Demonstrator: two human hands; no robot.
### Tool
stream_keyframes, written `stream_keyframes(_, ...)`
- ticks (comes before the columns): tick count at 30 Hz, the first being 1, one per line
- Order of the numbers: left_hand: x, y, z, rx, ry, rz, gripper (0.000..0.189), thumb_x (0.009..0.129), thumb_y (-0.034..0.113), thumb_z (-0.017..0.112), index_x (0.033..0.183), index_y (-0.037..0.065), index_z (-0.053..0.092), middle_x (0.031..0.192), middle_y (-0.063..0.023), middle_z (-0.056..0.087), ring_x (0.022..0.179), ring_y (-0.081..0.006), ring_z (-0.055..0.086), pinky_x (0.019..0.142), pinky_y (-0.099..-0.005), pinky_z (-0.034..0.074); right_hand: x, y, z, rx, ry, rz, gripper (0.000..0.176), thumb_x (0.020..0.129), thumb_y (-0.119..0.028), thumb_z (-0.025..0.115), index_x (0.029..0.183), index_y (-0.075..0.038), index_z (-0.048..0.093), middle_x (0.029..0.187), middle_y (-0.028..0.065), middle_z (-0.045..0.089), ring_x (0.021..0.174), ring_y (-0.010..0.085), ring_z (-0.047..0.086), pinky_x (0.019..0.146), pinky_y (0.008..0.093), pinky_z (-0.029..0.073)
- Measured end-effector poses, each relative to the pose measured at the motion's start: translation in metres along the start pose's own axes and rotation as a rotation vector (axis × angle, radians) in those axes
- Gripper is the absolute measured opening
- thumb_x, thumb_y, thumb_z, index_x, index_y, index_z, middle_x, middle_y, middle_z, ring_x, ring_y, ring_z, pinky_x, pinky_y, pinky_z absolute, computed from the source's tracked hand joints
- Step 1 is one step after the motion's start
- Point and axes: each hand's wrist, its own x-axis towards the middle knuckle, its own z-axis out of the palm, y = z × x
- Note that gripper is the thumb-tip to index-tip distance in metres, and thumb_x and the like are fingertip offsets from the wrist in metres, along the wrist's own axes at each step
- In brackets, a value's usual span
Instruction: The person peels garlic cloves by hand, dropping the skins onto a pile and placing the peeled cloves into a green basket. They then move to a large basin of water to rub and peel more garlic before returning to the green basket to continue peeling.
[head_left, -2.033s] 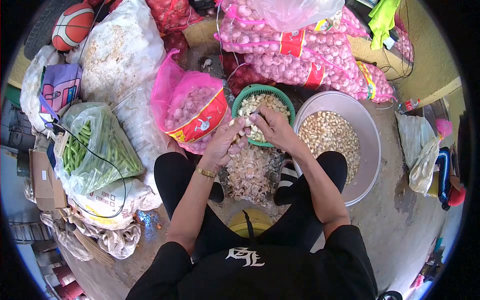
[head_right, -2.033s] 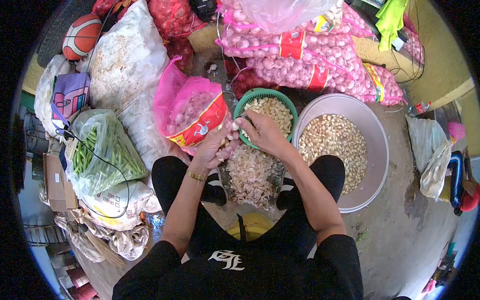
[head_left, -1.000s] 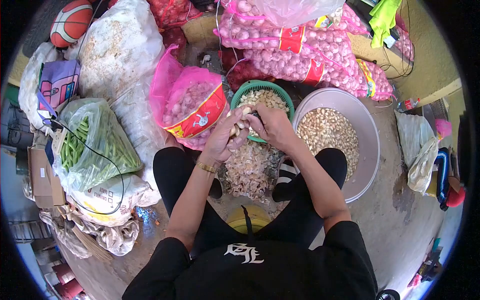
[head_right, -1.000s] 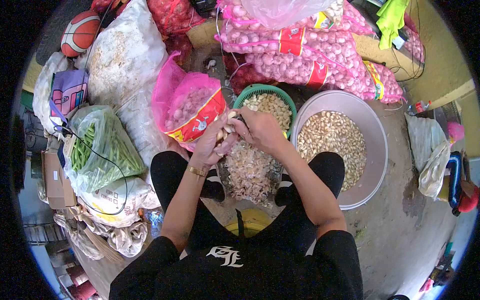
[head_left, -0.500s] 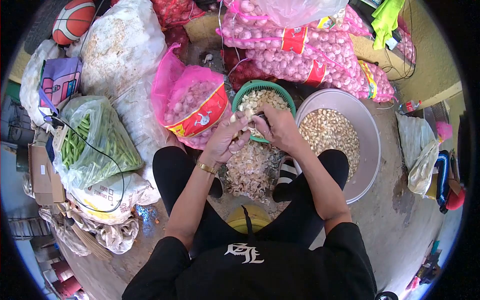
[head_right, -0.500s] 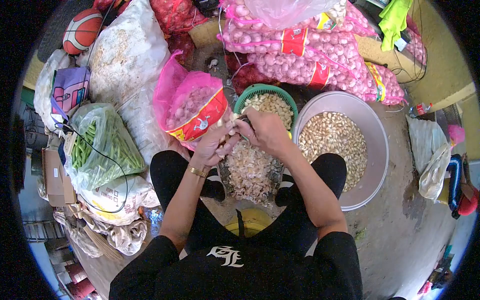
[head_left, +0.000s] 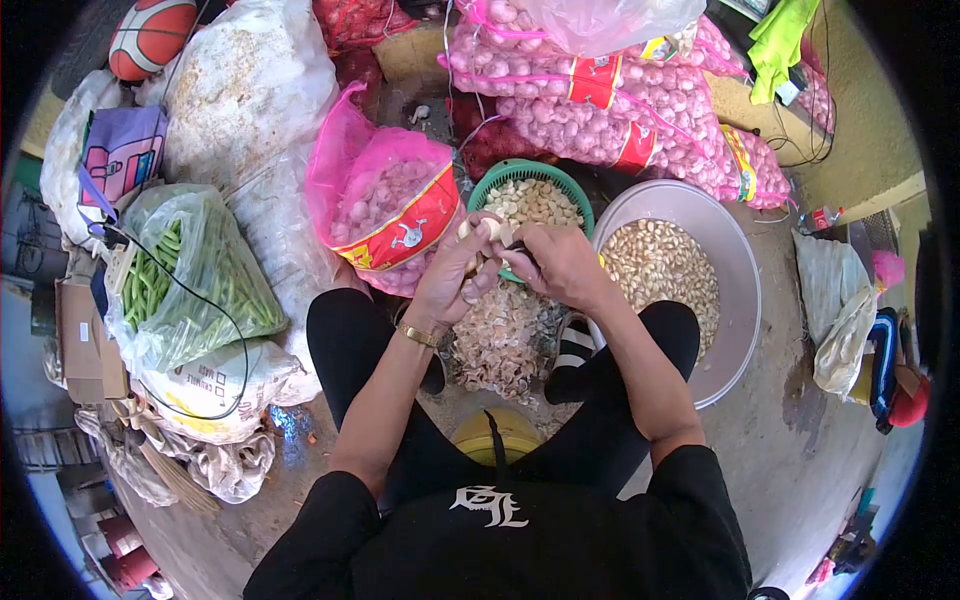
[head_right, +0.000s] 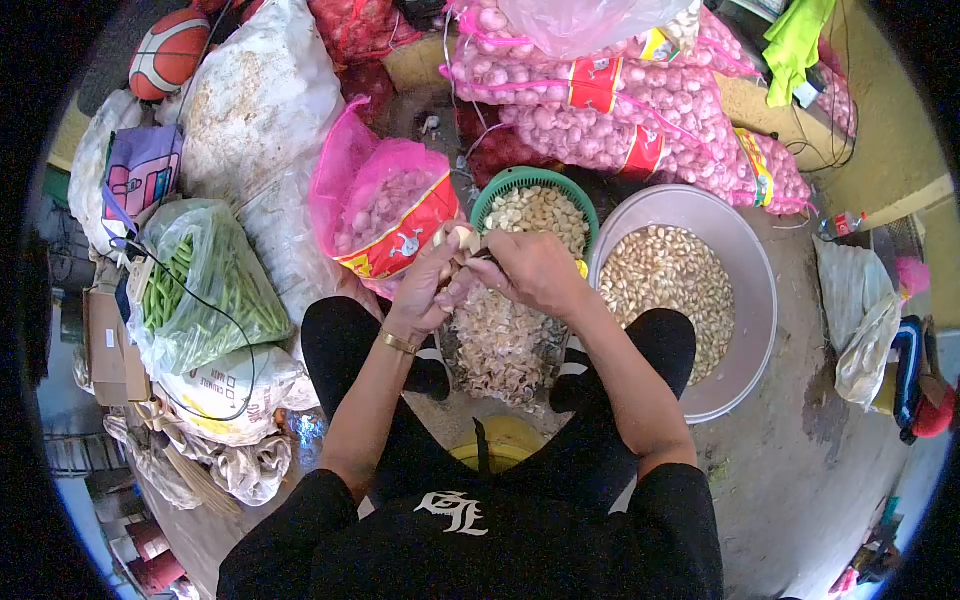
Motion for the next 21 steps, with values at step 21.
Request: stream_keyframes(21,-0.008,0.022,-0.003,0.251,0.077,0.176,0.018,0.095,0.017,0.06,0.109,0.007,0.058,0.082,-0.0022,0.062,0.048,-0.0018,0.047,0.034,-0.0144,0.03,0.011,-0.032,0.007,0.392,0.254,0.243,0.026,0.079,-0.018,0.075,0.099,-0.005,0.065,0.081,0.0087,0.066,0.074,0.0201,0.064,0.066,0.0329,0.048)
